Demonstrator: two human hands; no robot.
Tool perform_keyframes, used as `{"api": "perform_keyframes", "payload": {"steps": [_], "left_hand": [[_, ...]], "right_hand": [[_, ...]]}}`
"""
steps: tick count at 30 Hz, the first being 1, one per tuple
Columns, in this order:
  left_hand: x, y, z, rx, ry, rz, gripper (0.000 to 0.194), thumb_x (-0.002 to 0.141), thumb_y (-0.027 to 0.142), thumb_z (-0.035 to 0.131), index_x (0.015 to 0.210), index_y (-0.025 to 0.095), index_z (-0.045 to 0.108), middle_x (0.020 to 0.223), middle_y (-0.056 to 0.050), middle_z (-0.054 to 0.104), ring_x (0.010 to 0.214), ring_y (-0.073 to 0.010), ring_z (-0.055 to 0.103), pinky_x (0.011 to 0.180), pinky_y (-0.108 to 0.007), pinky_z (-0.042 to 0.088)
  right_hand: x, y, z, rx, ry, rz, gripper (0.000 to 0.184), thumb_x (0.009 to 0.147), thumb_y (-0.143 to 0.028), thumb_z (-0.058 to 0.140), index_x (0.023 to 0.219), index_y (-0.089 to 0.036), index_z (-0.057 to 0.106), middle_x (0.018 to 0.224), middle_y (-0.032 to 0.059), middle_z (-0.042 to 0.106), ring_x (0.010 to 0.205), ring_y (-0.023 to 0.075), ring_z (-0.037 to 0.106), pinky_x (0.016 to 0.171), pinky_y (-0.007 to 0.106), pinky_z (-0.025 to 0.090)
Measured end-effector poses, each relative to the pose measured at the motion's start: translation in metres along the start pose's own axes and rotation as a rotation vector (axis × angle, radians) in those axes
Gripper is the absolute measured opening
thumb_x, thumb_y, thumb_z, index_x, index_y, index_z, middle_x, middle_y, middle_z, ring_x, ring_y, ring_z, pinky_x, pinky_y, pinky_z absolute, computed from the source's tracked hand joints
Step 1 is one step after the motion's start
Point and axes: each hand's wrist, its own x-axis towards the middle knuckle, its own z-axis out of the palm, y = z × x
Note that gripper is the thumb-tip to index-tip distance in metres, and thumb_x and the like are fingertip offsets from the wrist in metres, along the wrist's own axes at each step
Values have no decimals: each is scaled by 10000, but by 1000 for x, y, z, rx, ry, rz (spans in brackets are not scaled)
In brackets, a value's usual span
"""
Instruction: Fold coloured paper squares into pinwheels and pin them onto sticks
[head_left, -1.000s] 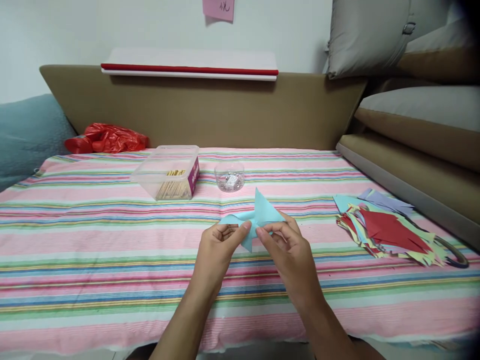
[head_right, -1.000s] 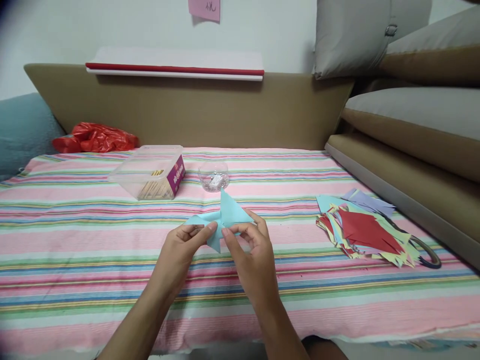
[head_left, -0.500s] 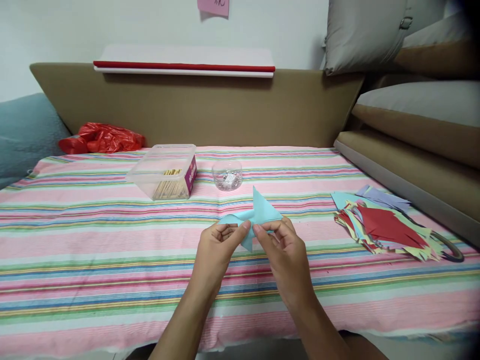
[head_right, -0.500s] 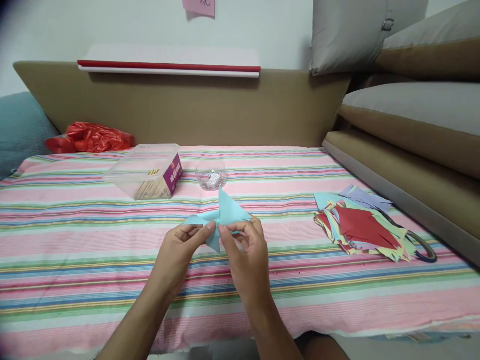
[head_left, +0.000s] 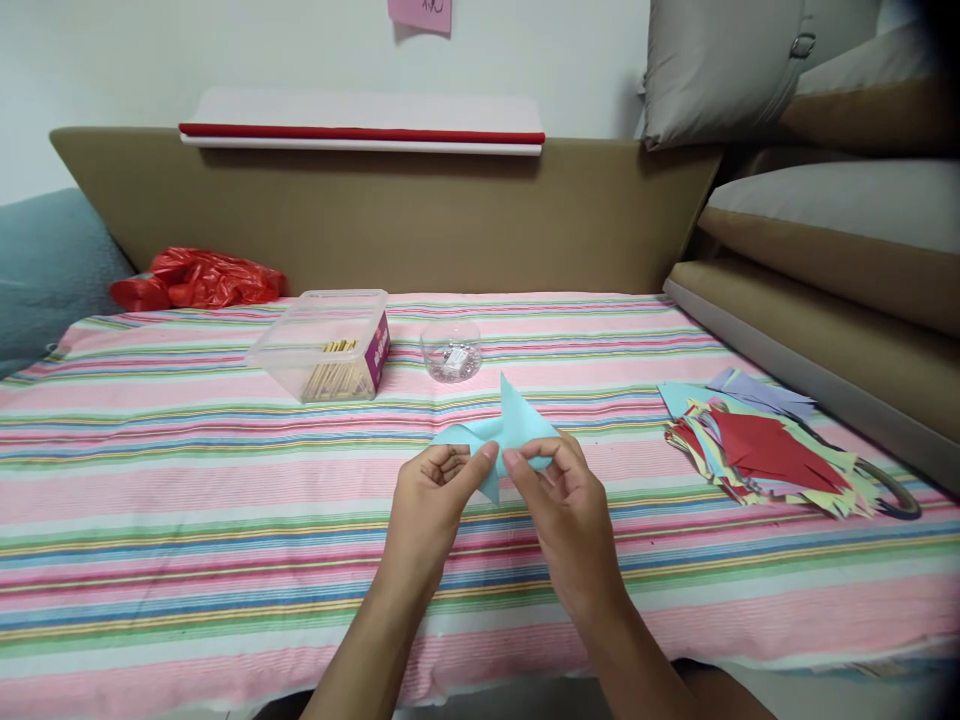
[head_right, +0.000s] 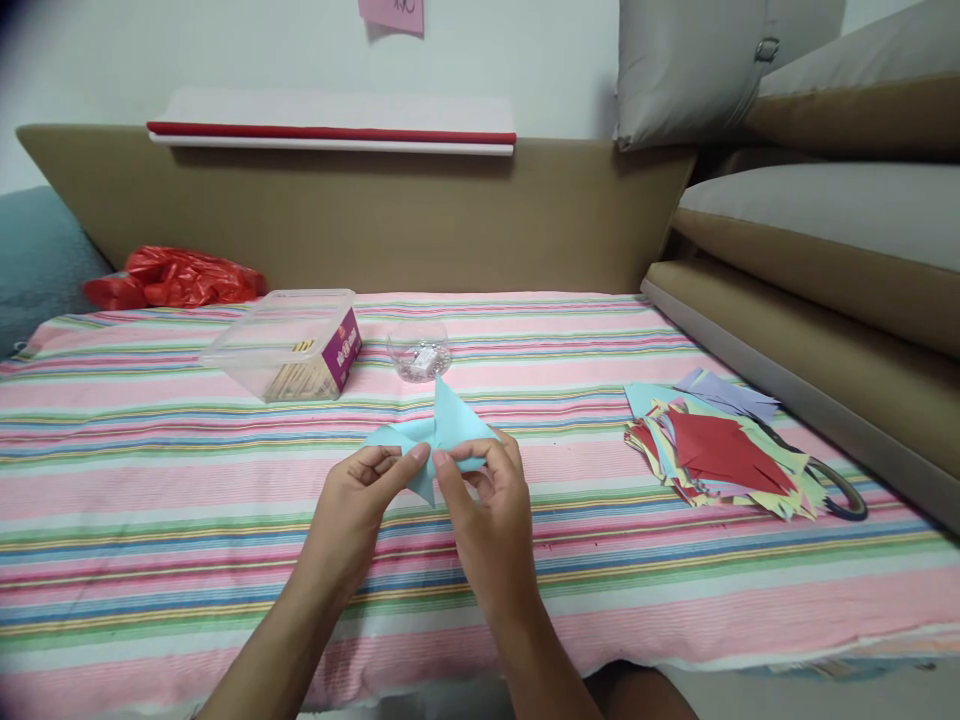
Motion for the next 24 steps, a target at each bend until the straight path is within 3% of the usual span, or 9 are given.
{"api": "perform_keyframes", "payload": {"steps": [5, 7, 10, 12, 19, 24], "left_hand": [[1, 10, -5, 59, -38, -30, 332, 787, 453, 817, 749, 154, 678, 757, -8, 631, 750, -138, 552, 708, -245, 442], [2, 14, -8, 126, -97, -52, 373, 785, 471, 811, 695, 160, 625, 697, 13, 568, 690, -122, 503, 654, -240, 407], [2, 17, -13, 212, -208, -61, 430, 798, 487, 790, 647, 177, 534, 633, 47, 449, 604, -100, 395, 573, -239, 331], [2, 17, -16, 268, -264, -51, 450, 807, 495, 777, 642, 188, 494, 620, 58, 397, 582, -98, 349, 545, -244, 291], [0, 17, -20, 413, -348, -48, 389, 845, 501, 723, 693, 180, 565, 669, 28, 502, 629, -122, 434, 574, -254, 334], [-1, 20, -19, 440, -350, -76, 355, 846, 488, 731, 718, 176, 625, 670, 23, 542, 619, -120, 467, 560, -251, 337]], "right_hand": [[9, -11, -13, 161, 169, 1, 439, 818, -493, 777, 1117, -310, 514, 1294, 25, 612, 1022, 193, 638, 777, 326, 542], [14, -19, -24, 151, 58, 109, 435, 845, -549, 732, 1159, -289, 581, 1257, 47, 655, 1043, 228, 639, 788, 340, 533], [17, -29, -38, 96, -293, 261, 361, 896, -546, 682, 1052, -223, 716, 1060, 59, 727, 949, 238, 650, 805, 343, 508], [16, -31, -43, 37, -436, 304, 298, 882, -495, 728, 986, -218, 757, 955, 39, 731, 903, 219, 639, 819, 331, 489], [12, -33, -41, -117, -457, 376, 330, 834, -439, 783, 1100, -242, 774, 1021, 43, 728, 965, 239, 636, 827, 344, 488], [12, -26, -40, -201, -421, 334, 270, 824, -429, 778, 996, -221, 776, 956, 38, 731, 868, 232, 637, 749, 340, 477]]}}
